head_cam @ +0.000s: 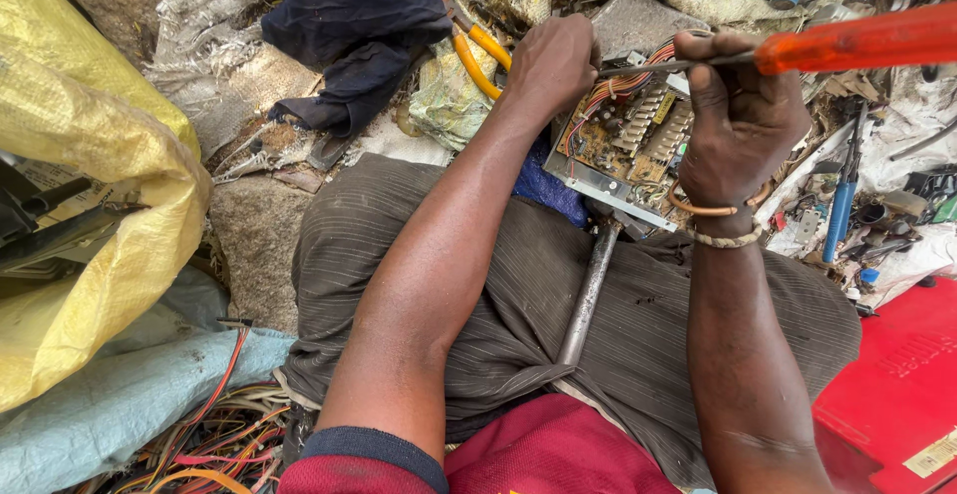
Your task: The person sits cross-legged on the ground and uses a screwdriver and pliers to disassemble a small electronic device. They remove screws, separate the metal casing, and cut wires attached to the circuit board.
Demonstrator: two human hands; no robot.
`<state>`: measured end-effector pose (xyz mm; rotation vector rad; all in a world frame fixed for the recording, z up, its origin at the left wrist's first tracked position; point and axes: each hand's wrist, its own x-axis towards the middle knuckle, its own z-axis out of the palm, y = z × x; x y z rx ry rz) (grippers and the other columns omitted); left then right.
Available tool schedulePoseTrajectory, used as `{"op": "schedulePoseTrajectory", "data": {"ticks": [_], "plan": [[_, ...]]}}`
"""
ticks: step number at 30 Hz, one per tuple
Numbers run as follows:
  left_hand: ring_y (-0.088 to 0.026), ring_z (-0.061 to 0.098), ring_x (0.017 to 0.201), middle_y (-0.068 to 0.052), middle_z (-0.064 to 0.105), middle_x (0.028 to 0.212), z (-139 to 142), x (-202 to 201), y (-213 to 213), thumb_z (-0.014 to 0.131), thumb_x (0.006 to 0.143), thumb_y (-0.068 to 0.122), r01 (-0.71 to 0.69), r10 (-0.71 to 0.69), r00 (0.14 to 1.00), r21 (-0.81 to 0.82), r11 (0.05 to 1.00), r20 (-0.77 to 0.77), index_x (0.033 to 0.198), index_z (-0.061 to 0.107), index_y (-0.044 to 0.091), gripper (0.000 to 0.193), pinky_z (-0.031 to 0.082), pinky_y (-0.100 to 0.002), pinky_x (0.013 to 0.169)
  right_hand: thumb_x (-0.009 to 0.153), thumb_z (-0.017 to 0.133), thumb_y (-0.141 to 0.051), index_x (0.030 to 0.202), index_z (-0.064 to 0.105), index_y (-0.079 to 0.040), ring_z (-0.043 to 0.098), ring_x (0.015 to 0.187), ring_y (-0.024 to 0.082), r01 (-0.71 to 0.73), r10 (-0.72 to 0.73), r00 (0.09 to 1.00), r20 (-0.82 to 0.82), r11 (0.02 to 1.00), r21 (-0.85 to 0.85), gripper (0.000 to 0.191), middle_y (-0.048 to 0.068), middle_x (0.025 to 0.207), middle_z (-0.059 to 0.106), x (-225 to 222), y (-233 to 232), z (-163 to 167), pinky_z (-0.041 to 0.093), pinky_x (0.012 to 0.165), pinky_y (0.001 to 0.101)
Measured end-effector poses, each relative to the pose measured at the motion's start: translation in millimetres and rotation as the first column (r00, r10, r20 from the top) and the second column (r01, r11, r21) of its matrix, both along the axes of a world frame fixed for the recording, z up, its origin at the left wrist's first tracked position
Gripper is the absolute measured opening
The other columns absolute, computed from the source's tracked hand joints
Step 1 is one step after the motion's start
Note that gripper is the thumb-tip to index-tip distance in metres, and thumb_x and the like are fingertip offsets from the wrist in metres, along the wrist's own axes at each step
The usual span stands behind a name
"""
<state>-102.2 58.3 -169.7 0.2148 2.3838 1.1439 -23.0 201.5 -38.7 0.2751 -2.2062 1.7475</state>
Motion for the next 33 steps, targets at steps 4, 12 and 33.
{"op": "schedulePoseTrajectory", "data": {"ticks": [4,12,33], "plan": [[-0.021,0.069,0.077,-0.011,0.071,0.081,6,-1,-4,0.068,0.087,0.005,0.003,-0.003,0.998,-0.006,1.000,-0.059,0.088,0.074,0.006,0.006,0.058,-0.042,0.078,0.112,0.068,0.009,0.128,0.063,-0.003,0.076,0.113,0.026,0.119,-0.119,0.992,-0.041,0.993,0.006,0.020,0.016,0.120,0.075,14,3,20,0.061,0.102,0.0402],[-0.025,0.072,0.076,-0.015,0.073,0.080,17,0,-5,0.073,0.088,0.014,0.002,-0.010,0.993,-0.066,0.998,-0.116,0.088,0.074,0.002,0.012,0.058,-0.045,0.078,0.114,0.069,0.010,0.130,0.061,-0.005,0.075,0.110,0.026,0.242,-0.252,0.968,-0.024,0.949,-0.201,0.024,0.016,0.115,0.075,81,58,62,0.063,0.105,0.0426],[-0.021,0.072,0.071,-0.013,0.077,0.084,28,-13,-17,0.077,0.088,0.020,0.143,-0.142,0.989,-0.051,0.988,0.033,0.093,0.080,0.007,0.014,0.058,-0.042,0.071,0.108,0.075,0.009,0.126,0.060,0.001,0.075,0.108,0.029,0.494,-0.489,0.867,0.090,0.826,-0.272,0.024,0.016,0.110,0.073,130,95,36,0.064,0.106,0.0432]]}}
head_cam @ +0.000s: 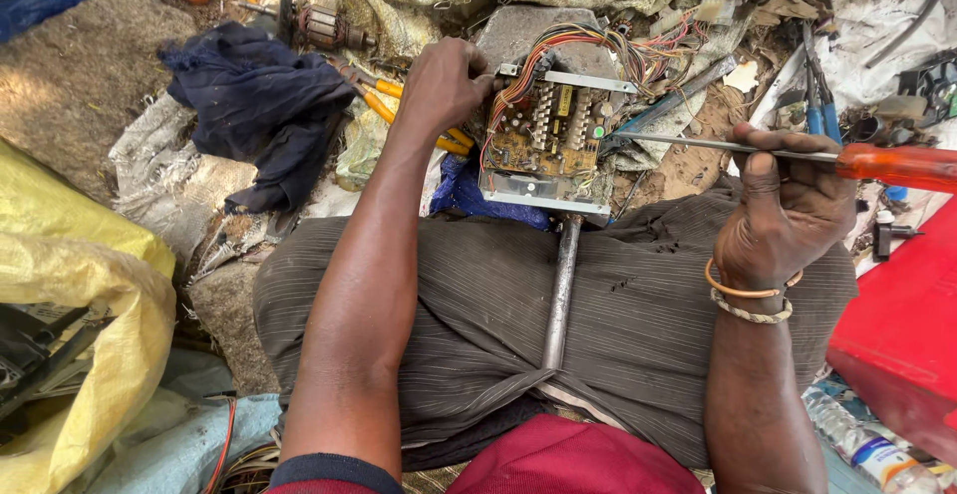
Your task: The person sits cross-legged on the ground and uses a screwdriver and pliers to disassemble a small electronic device. They remove screws, separate the metal casing, and cut wires attached to the circuit board.
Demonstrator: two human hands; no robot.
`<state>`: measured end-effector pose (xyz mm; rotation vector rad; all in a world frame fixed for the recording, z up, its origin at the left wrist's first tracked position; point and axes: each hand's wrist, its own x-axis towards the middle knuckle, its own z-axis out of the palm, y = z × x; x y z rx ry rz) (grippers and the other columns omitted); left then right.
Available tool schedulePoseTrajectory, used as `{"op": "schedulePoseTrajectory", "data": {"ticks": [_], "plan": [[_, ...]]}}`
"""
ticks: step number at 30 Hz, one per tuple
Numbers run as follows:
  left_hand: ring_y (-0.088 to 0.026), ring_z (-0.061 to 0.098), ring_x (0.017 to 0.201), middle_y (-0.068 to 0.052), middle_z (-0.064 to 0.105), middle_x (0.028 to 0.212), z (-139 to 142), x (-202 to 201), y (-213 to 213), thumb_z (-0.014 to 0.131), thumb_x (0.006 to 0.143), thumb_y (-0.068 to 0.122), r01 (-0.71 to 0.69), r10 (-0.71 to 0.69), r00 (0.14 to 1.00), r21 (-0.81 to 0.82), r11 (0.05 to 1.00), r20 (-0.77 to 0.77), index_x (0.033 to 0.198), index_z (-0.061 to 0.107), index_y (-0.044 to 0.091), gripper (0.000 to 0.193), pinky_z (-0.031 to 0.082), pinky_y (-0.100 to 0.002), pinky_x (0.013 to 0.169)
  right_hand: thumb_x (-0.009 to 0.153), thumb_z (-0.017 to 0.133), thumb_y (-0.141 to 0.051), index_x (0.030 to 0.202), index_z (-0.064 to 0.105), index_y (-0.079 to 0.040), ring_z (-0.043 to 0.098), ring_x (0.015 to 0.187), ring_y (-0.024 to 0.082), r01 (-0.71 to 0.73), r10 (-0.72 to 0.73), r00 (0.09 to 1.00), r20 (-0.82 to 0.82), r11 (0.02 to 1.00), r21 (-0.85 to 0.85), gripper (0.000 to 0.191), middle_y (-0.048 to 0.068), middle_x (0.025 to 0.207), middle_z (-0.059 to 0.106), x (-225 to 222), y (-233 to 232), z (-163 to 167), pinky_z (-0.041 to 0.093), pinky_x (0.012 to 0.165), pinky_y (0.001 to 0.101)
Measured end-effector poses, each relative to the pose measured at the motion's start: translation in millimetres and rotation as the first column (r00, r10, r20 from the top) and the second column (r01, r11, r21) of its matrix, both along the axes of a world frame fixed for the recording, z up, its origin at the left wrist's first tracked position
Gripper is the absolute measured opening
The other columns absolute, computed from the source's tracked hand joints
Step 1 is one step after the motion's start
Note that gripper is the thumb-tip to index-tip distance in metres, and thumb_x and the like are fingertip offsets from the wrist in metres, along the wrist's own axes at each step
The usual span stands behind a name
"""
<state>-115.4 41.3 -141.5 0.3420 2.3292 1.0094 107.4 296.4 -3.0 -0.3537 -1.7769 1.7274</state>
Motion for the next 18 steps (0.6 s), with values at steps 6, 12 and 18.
{"op": "schedulePoseTrajectory", "data": {"ticks": [6,12,18], "plan": [[-0.019,0.072,0.070,-0.012,0.079,0.084,3,6,2,0.076,0.087,0.014,0.023,-0.034,0.989,-0.081,0.996,-0.141,0.094,0.082,0.009,0.010,0.058,-0.039,0.075,0.111,0.075,0.009,0.125,0.060,0.001,0.075,0.111,0.029,-0.030,0.030,1.000,-0.010,1.000,-0.005,0.023,0.017,0.114,0.074,6,6,-6,0.063,0.108,0.0429],[-0.016,0.070,0.070,-0.008,0.076,0.081,24,2,-11,0.074,0.089,0.015,0.022,-0.032,0.997,-0.131,0.991,-0.077,0.086,0.079,0.010,0.007,0.059,-0.036,0.074,0.111,0.075,0.009,0.131,0.059,0.000,0.075,0.111,0.028,-0.022,0.022,1.000,0.002,1.000,-0.005,0.027,0.016,0.113,0.073,0,4,-8,0.065,0.107,0.0430],[-0.013,0.064,0.073,-0.006,0.070,0.083,166,70,-175,0.071,0.102,0.003,-0.140,0.121,0.802,0.013,0.990,-0.586,0.088,0.070,0.007,0.015,0.053,-0.028,0.070,0.113,0.074,0.007,0.129,0.058,0.001,0.076,0.112,0.028,-0.027,0.027,1.000,0.008,0.993,0.111,0.024,0.018,0.115,0.073,-4,1,-3,0.067,0.101,0.0397]]}}
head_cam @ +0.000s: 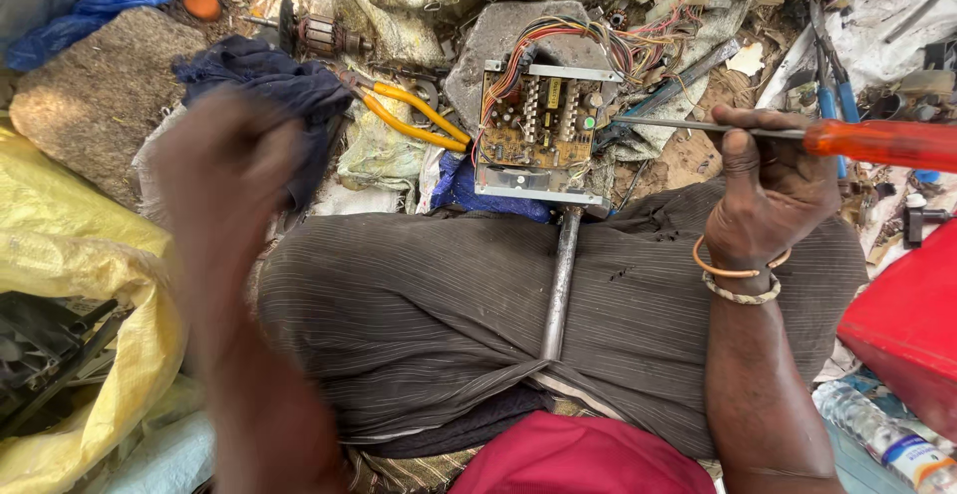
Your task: The person sits cross-legged on the ground and uses a screwdriver and pliers to disassemble a small electronic device. They remove screws, separate the metal casing, and cut wires attached to the circuit board.
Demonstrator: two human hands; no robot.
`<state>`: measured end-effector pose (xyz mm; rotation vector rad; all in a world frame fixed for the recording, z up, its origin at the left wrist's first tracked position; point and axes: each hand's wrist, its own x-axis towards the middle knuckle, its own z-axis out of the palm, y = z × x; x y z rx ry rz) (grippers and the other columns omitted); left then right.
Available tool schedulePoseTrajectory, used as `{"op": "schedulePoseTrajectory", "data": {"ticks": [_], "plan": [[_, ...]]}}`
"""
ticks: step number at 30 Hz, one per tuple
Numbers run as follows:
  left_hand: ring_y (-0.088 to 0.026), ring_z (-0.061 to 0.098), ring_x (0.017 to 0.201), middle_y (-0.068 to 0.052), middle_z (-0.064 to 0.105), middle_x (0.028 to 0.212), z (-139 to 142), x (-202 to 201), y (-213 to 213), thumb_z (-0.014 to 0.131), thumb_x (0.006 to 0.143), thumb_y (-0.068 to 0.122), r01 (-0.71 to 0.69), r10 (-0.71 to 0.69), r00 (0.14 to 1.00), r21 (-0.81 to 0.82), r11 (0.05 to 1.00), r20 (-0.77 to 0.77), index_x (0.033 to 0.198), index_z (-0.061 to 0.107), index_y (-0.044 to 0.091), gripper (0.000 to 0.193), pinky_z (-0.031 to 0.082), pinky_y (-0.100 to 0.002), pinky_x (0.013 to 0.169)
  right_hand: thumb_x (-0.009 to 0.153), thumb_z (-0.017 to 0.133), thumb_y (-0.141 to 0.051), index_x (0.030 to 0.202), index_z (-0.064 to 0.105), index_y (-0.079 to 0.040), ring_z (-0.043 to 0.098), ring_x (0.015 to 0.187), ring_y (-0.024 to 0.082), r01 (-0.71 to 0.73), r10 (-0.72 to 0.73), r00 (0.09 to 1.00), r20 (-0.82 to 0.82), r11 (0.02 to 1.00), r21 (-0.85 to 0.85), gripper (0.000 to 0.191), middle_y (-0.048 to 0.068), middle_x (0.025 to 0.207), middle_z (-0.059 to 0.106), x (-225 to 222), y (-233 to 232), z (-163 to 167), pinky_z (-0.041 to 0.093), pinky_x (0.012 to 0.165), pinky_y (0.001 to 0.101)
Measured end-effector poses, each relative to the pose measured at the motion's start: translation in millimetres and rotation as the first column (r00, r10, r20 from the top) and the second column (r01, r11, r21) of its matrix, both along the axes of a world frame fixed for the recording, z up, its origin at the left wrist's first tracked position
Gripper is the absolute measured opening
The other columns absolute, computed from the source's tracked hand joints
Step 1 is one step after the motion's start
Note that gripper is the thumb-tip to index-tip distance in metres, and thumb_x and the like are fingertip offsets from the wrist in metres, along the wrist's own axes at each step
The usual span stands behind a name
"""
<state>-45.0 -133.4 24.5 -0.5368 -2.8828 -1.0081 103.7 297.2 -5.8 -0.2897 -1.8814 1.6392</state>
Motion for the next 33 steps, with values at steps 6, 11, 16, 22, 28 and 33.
{"op": "schedulePoseTrajectory", "data": {"ticks": [6,11,16,22,28,33], "plan": [[-0.024,0.058,0.105,-0.013,0.064,0.106,76,133,-162,0.068,0.091,-0.003,-0.399,0.553,0.812,-0.515,0.759,0.185,0.104,0.065,0.001,0.014,0.046,-0.037,0.095,0.111,0.073,0.006,0.124,0.059,0.001,0.075,0.110,0.026,0.001,0.000,1.000,0.027,0.999,-0.052,0.020,0.018,0.114,0.073,8,-3,6,0.066,0.102,0.0373],[-0.033,0.053,0.131,-0.018,0.059,0.125,58,124,-69,0.065,0.082,-0.008,-0.573,0.497,0.816,-0.297,0.764,-0.296,0.118,0.062,-0.003,0.036,0.041,-0.045,0.115,0.114,0.073,0.007,0.124,0.062,0.000,0.077,0.107,0.023,-0.022,0.029,0.998,-0.057,0.991,0.128,0.016,0.016,0.115,0.076,-4,5,8,0.066,0.094,0.0325],[-0.033,0.049,0.141,-0.017,0.057,0.144,-30,28,167,0.080,0.095,0.027,0.075,-0.091,0.990,0.145,0.987,0.109,0.123,0.071,0.010,0.034,0.036,-0.049,0.121,0.113,0.070,0.005,0.122,0.069,-0.003,0.077,0.097,0.018,-0.119,0.121,0.993,0.014,0.939,0.323,0.012,0.012,0.114,0.077,-31,10,13,0.066,0.083,0.0276],[-0.028,0.054,0.134,0.003,0.073,0.125,-96,-18,279,0.079,0.086,0.043,0.529,-0.537,0.843,0.156,0.834,0.011,0.114,0.079,0.019,0.036,0.041,-0.049,0.114,0.107,0.073,0.004,0.119,0.071,-0.004,0.077,0.097,0.018,-0.215,0.189,0.977,0.103,0.856,0.470,0.015,0.010,0.108,0.077,-60,2,13,0.065,0.082,0.0289],[-0.027,0.056,0.131,0.001,0.077,0.121,-105,-19,281,0.078,0.091,0.033,0.510,-0.508,0.858,0.213,0.833,-0.069,0.111,0.081,0.017,0.026,0.044,-0.048,0.111,0.106,0.071,0.004,0.120,0.069,-0.002,0.077,0.105,0.021,-0.281,0.229,0.959,0.167,0.838,0.468,0.016,0.011,0.111,0.076,-62,7,11,0.064,0.089,0.0315],[-0.026,0.058,0.130,0.002,0.077,0.120,-112,-16,282,0.080,0.090,0.027,0.496,-0.499,0.865,0.238,0.835,-0.050,0.109,0.081,0.018,0.021,0.047,-0.045,0.111,0.109,0.070,0.003,0.122,0.069,-0.002,0.077,0.105,0.021,-0.310,0.255,0.950,0.180,0.843,0.441,0.015,0.011,0.112,0.076,-64,11,8,0.065,0.089,0.0314]]}}
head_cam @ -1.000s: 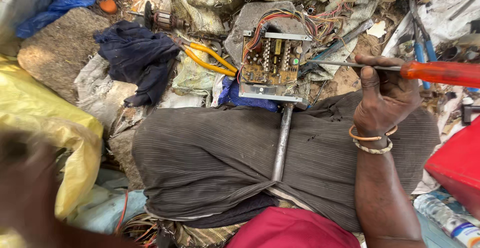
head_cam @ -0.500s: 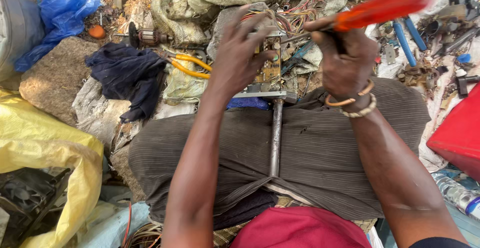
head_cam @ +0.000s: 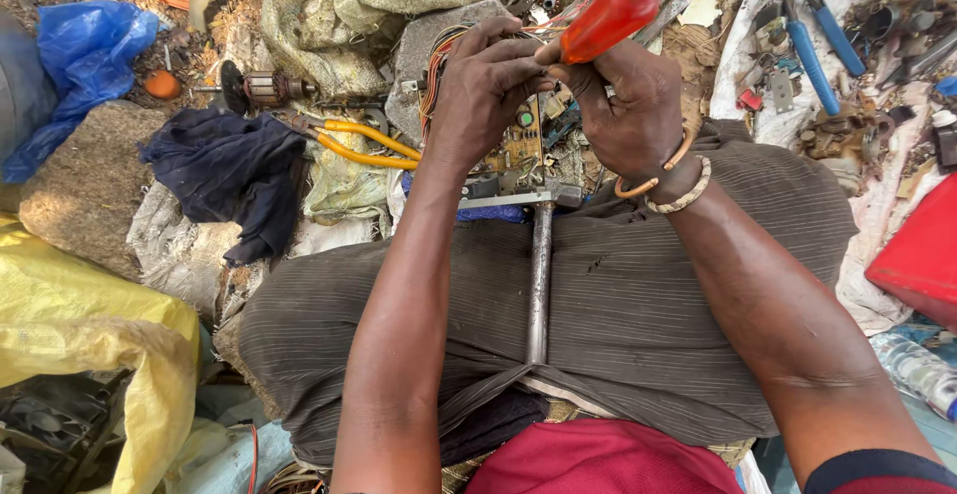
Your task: The person sits cross-legged on the ground and uses a screwdriver and pliers to disassemble a small electronic device. They remove screws, separate the metal casing, and cut wires attached to the circuit board.
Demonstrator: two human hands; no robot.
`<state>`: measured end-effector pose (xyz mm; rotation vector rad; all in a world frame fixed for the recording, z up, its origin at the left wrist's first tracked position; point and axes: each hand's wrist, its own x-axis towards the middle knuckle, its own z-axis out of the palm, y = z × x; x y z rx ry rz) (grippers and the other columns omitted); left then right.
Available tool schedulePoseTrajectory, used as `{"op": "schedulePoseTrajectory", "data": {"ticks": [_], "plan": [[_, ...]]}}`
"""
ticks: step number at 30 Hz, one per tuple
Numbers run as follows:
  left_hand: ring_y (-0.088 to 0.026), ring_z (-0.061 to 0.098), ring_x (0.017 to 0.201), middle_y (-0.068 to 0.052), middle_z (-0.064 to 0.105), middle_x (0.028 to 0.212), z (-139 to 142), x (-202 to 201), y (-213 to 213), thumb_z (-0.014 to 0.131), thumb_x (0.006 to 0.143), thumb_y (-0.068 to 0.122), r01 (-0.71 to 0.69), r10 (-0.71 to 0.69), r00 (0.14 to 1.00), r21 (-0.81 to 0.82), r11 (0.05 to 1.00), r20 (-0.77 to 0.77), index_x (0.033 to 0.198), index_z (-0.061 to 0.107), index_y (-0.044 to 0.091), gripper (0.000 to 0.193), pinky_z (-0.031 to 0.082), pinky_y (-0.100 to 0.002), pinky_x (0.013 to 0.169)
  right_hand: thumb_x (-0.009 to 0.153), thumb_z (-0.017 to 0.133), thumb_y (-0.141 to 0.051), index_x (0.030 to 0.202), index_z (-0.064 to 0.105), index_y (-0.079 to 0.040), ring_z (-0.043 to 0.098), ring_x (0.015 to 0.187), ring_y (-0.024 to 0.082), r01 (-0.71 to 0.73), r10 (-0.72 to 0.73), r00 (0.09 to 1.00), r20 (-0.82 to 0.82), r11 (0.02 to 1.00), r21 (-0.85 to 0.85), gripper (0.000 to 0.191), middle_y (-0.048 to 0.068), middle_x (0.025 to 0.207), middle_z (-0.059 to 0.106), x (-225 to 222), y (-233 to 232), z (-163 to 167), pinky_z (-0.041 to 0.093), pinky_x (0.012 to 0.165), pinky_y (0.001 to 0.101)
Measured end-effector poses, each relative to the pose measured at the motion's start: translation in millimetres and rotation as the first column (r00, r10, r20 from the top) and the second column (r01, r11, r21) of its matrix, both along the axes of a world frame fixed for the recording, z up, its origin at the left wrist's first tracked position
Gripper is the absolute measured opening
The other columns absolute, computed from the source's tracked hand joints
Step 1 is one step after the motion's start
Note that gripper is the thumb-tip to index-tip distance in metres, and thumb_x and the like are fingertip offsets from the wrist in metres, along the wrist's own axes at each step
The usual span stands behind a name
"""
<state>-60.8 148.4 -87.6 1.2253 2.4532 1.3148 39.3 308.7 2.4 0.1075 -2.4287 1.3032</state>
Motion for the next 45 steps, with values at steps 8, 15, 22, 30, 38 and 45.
{"op": "schedulePoseTrajectory", "data": {"ticks": [8,15,22,30,38,45], "plan": [[-0.027,0.058,0.128,0.002,0.077,0.119,8,2,3,0.081,0.090,0.022,-0.009,0.009,0.998,-0.008,1.000,-0.057,0.111,0.081,0.018,0.021,0.048,-0.046,0.109,0.111,0.066,0.002,0.125,0.069,-0.004,0.077,0.108,0.022,-0.035,0.035,0.999,-0.014,0.999,0.029,0.015,0.011,0.116,0.075,2,5,-8,0.065,0.090,0.0314],[-0.027,0.057,0.130,0.002,0.076,0.120,5,4,1,0.080,0.092,0.022,-0.009,0.009,0.998,-0.002,1.000,-0.060,0.117,0.078,0.018,0.026,0.048,-0.044,0.110,0.108,0.070,0.000,0.121,0.071,-0.004,0.078,0.097,0.021,0.006,-0.008,0.999,0.033,0.999,0.044,0.014,0.011,0.105,0.076,5,8,-14,0.062,0.079,0.0314],[-0.025,0.057,0.130,0.003,0.076,0.120,7,4,2,0.079,0.095,0.031,-0.016,0.015,0.998,-0.022,1.000,-0.063,0.116,0.079,0.018,0.024,0.049,-0.043,0.109,0.104,0.078,-0.005,0.115,0.073,-0.005,0.078,0.098,0.020,0.025,-0.024,1.000,-0.012,0.999,0.033,0.011,0.009,0.107,0.077,6,11,-23,0.065,0.081,0.0305],[-0.024,0.060,0.126,0.002,0.078,0.115,7,1,4,0.077,0.093,0.032,-0.005,0.005,0.999,-0.003,1.000,-0.044,0.110,0.081,0.017,0.023,0.046,-0.045,0.108,0.106,0.074,-0.021,0.105,0.070,-0.005,0.071,0.088,0.017,-0.043,0.041,0.997,-0.068,0.999,-0.024,0.017,0.009,0.097,0.071,-4,4,26,0.059,0.075,0.0294],[-0.023,0.058,0.128,0.003,0.077,0.120,-1,0,3,0.078,0.094,0.022,0.010,-0.007,0.999,0.064,0.998,-0.046,0.111,0.079,0.018,0.017,0.044,-0.043,0.111,0.114,0.055,-0.039,0.084,0.055,-0.007,0.052,0.057,0.010,0.098,-0.212,0.952,-0.221,0.894,-0.438,0.044,0.006,0.069,0.052,-33,-32,51,0.041,0.049,0.0251],[-0.028,0.056,0.128,0.001,0.077,0.120,3,-3,-4,0.077,0.087,0.015,0.020,-0.022,0.998,-0.045,0.999,-0.052,0.106,0.079,0.018,0.019,0.040,-0.048,0.110,0.115,0.055,-0.037,0.083,0.055,-0.005,0.053,0.052,0.014,-0.399,0.306,0.916,-0.260,0.767,-0.502,0.046,0.011,0.072,0.056,-67,-15,57,0.043,0.046,0.0263]]}}
